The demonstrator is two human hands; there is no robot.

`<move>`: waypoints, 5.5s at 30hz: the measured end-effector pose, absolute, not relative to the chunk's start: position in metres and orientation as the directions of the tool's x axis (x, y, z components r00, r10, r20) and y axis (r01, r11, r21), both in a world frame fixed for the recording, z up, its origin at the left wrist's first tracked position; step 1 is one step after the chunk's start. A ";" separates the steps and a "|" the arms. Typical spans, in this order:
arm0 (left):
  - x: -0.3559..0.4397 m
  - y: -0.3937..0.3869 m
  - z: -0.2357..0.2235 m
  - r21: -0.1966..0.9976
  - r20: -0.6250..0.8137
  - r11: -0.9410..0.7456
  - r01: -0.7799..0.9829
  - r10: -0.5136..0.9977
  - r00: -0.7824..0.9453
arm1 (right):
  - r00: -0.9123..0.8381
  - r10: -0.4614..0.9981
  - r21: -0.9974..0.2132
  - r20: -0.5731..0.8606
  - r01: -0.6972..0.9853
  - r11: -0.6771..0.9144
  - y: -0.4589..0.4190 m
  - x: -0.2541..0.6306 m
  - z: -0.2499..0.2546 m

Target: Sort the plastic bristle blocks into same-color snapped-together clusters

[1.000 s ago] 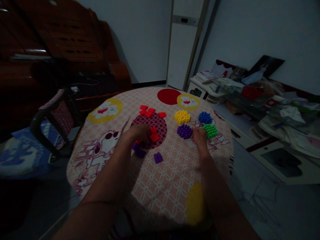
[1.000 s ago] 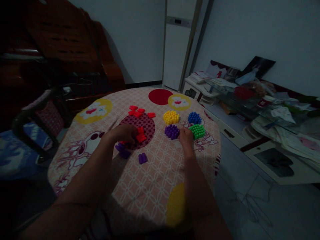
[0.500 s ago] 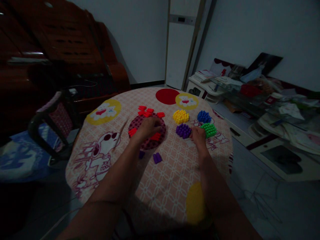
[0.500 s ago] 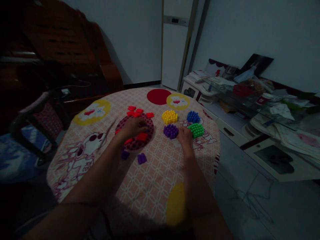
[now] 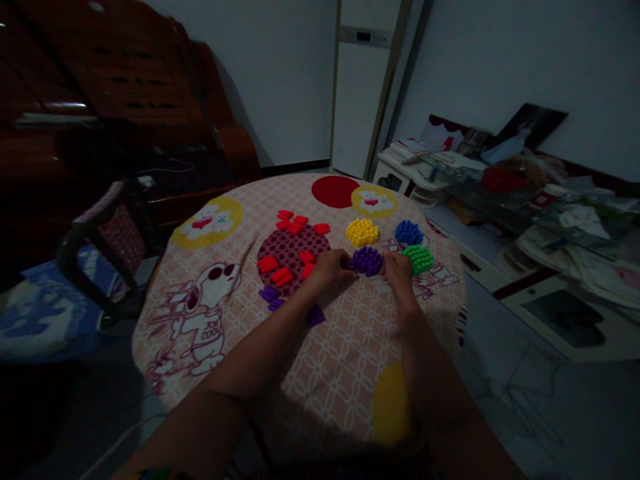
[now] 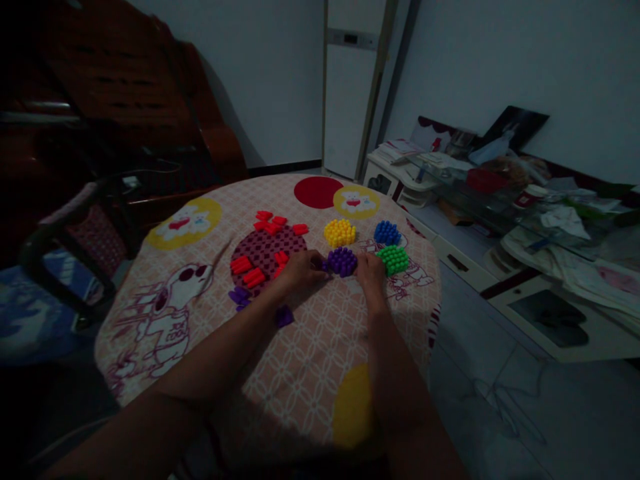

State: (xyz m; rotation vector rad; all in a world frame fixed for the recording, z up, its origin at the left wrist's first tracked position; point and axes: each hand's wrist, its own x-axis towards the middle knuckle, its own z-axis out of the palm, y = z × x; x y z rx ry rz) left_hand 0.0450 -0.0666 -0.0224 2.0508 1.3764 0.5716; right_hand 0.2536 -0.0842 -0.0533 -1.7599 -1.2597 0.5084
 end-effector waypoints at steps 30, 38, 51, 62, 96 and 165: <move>0.019 -0.061 -0.010 0.449 -0.009 -0.411 0.793 0.885 0.465 | 0.406 0.905 -0.856 0.129 0.506 -0.106 -0.088 0.251 -0.049; -0.075 -0.074 0.036 0.248 -0.102 -0.349 0.904 0.918 0.382 | 0.401 0.907 -0.861 0.131 0.500 -0.097 -0.086 0.252 -0.051; -0.097 -0.111 0.006 0.224 -0.153 -0.270 0.937 0.939 0.307 | 0.404 0.904 -0.853 0.143 0.513 -0.094 -0.087 0.250 -0.048; -0.006 -0.088 -0.006 0.467 0.011 -0.461 0.754 0.856 0.517 | 0.380 0.910 -0.846 0.163 0.529 -0.069 -0.087 0.252 -0.049; 0.058 -0.088 -0.010 0.479 0.227 -0.574 0.664 0.812 0.538 | 0.385 0.912 -0.841 0.146 0.533 -0.090 -0.086 0.253 -0.052; -0.005 -0.048 0.013 0.482 0.120 -0.510 0.712 0.844 0.523 | 0.386 0.908 -0.828 0.162 0.554 -0.088 -0.086 0.253 -0.052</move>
